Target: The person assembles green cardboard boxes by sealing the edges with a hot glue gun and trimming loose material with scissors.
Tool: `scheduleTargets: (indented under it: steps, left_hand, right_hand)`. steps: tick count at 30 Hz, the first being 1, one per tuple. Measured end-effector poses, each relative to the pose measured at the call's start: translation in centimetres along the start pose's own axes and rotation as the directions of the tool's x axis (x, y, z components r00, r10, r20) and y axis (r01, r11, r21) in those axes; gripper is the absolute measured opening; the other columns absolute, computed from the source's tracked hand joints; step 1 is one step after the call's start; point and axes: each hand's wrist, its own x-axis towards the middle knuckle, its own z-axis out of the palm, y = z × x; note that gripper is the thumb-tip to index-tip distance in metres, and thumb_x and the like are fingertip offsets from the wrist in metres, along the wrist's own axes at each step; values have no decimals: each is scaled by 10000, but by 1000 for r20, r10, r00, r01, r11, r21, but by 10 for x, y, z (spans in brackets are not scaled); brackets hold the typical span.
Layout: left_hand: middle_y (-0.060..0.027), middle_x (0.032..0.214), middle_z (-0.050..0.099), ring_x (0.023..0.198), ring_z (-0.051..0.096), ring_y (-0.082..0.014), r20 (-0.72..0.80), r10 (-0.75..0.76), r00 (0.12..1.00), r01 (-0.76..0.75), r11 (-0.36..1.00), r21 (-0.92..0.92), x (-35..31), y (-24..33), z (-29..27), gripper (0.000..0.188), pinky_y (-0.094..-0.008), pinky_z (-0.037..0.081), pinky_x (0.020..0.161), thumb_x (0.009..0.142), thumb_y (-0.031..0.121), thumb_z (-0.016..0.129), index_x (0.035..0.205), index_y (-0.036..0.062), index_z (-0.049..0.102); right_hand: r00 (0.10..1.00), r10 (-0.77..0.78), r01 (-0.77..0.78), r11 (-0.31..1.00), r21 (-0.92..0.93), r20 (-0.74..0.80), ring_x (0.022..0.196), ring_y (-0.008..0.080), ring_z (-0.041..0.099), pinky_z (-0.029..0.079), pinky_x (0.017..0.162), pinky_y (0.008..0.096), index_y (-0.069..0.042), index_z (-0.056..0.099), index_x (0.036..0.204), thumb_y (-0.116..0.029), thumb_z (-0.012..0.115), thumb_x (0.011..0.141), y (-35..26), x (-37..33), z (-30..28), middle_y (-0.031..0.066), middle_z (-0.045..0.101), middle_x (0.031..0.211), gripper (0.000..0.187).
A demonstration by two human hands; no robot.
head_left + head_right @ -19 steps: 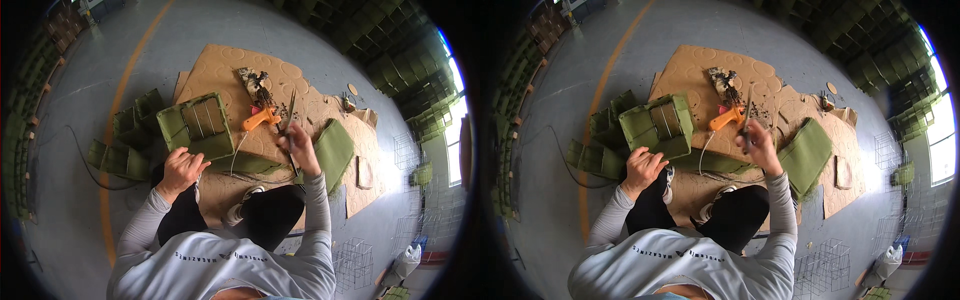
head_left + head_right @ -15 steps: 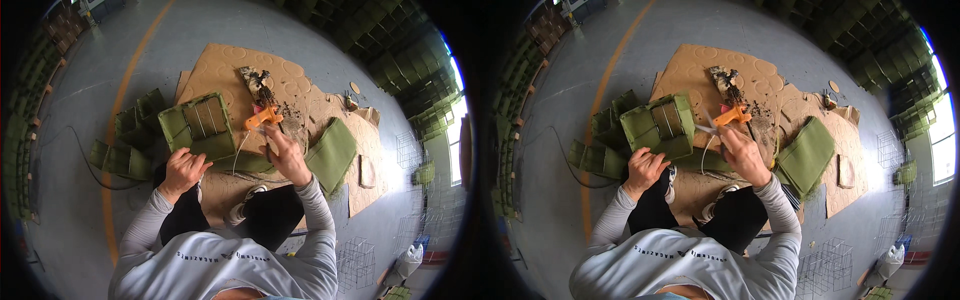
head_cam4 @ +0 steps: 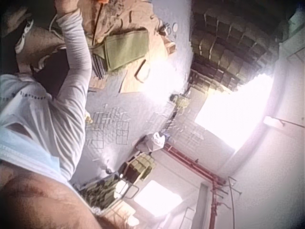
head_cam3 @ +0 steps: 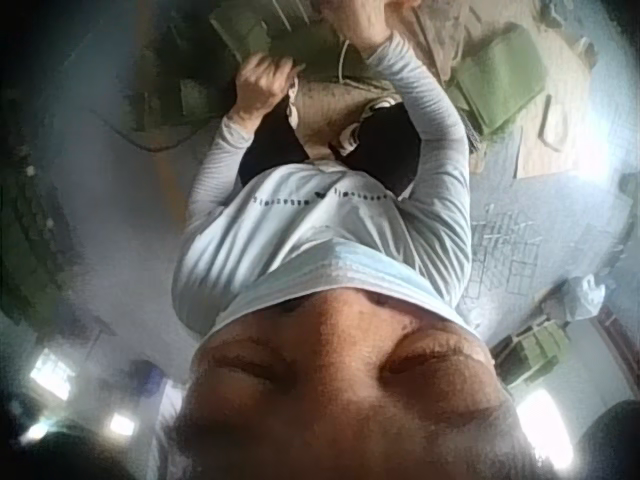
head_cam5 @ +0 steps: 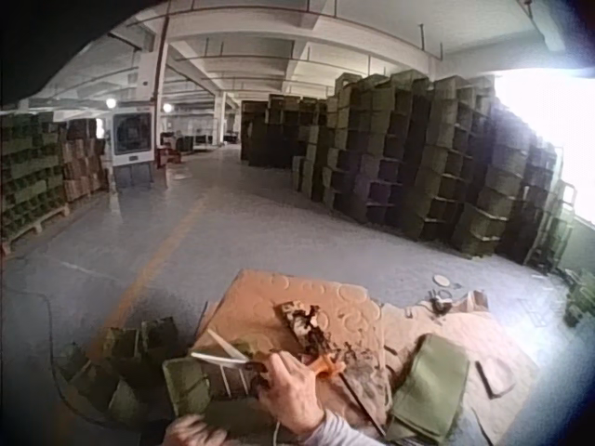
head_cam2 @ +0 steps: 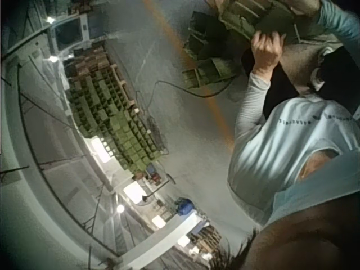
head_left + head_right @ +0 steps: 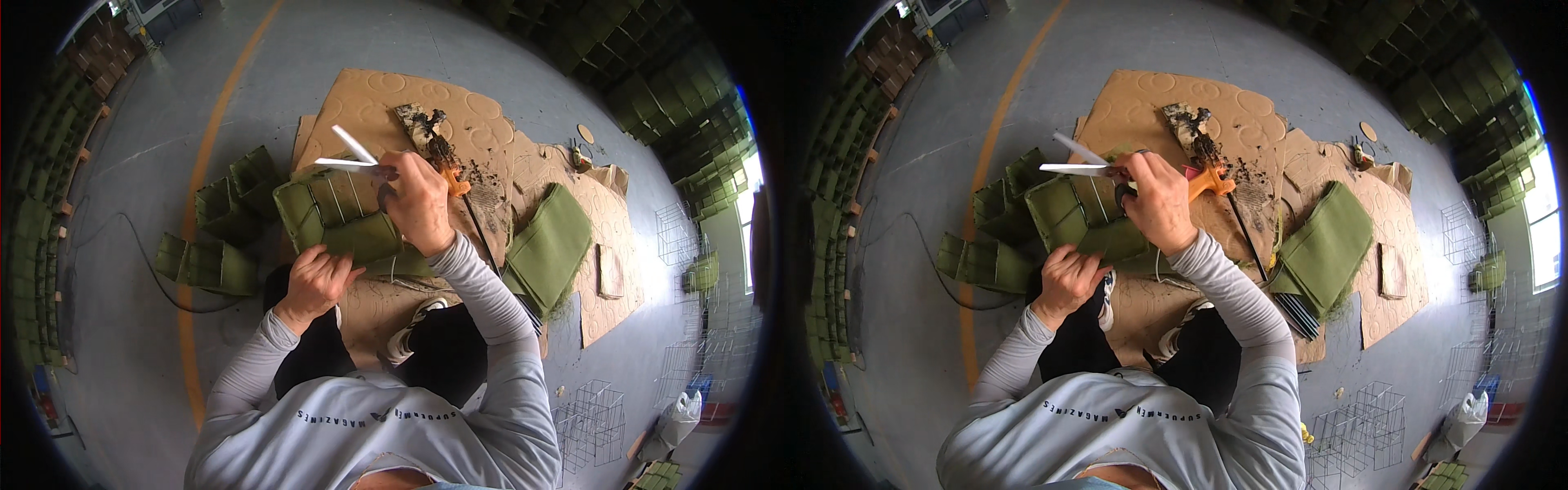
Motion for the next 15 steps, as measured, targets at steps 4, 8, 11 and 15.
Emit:
scheduleTargets:
  steps: [4,8,11,15]
  left_hand:
    - [-53,634,593,598,588,-196,-19,17,1000,-17,1000,11,-3,-4,0,255,-336,480,781,795,202,721,920,3,621]
    - [-49,630,589,590,586,-193,-42,-21,999,22,1000,1,-4,-6,-4,254,-340,479,781,807,203,718,934,5,624]
    - [-48,637,589,601,591,-195,-28,-34,999,34,999,1,-6,-6,-7,246,-348,481,782,821,211,708,932,8,623]
    - [-55,667,598,635,605,-207,21,-61,998,61,998,16,-12,2,-10,243,-359,486,790,837,221,693,938,13,617]
  right_hand:
    - [947,307,-288,942,171,-96,631,161,600,469,571,274,-32,543,982,22,721,729,-8,-5,2,74,634,747,315]
    - [857,515,-446,732,515,10,606,46,516,431,552,231,-44,551,976,-21,739,766,13,-15,-1,-6,599,703,283]
    - [840,531,-517,717,467,115,609,25,464,385,541,198,-32,550,973,-27,732,788,21,-26,-14,-40,533,684,260]
    - [825,498,-563,688,459,266,671,79,555,454,590,249,-39,530,964,-173,784,788,14,-54,-22,26,601,740,337]
